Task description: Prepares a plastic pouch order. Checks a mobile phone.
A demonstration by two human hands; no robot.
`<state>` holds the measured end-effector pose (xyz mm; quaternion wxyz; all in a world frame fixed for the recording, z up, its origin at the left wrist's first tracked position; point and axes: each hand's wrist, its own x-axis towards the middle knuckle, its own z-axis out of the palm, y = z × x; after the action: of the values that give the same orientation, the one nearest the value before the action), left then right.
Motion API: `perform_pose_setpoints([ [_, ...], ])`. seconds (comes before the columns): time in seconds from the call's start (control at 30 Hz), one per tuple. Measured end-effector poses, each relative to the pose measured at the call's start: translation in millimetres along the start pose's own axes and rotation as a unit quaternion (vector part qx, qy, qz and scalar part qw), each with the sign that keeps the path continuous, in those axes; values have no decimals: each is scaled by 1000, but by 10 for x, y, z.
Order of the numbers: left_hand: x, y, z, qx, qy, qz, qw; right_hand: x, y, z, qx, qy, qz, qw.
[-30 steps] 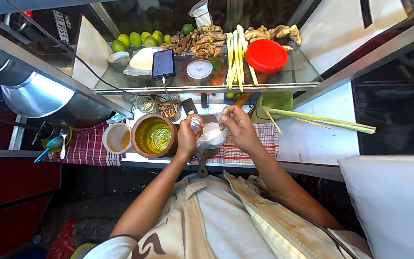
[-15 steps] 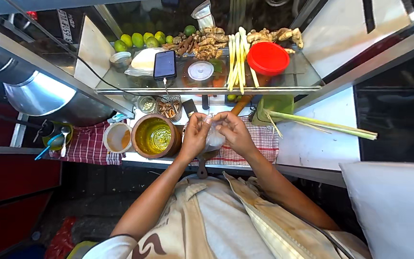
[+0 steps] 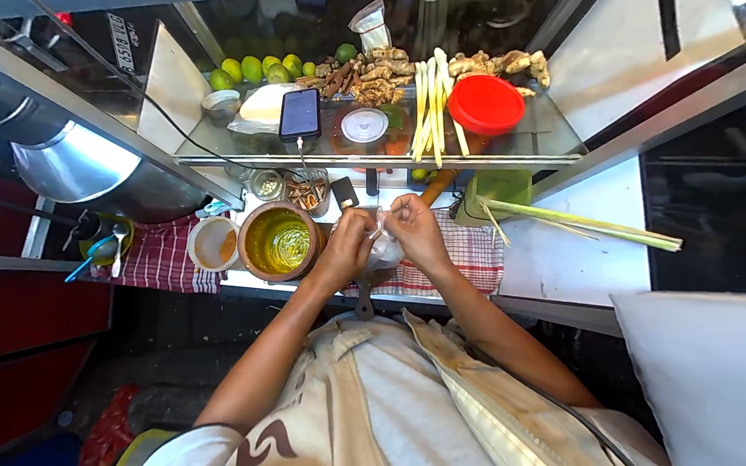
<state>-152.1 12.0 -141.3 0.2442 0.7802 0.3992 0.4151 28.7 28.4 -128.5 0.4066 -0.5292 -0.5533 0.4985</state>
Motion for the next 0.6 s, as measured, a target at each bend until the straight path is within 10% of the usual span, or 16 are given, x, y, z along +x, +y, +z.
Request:
perform_pose_setpoints([
  [0.37,36,-93,39,-32,13,-112,993,81,-56,-248,-94,-215,18,972],
  [0.6,57,-54,-14,-166,2,-239,957,-189,49,-47,-221,-34,-155,962],
])
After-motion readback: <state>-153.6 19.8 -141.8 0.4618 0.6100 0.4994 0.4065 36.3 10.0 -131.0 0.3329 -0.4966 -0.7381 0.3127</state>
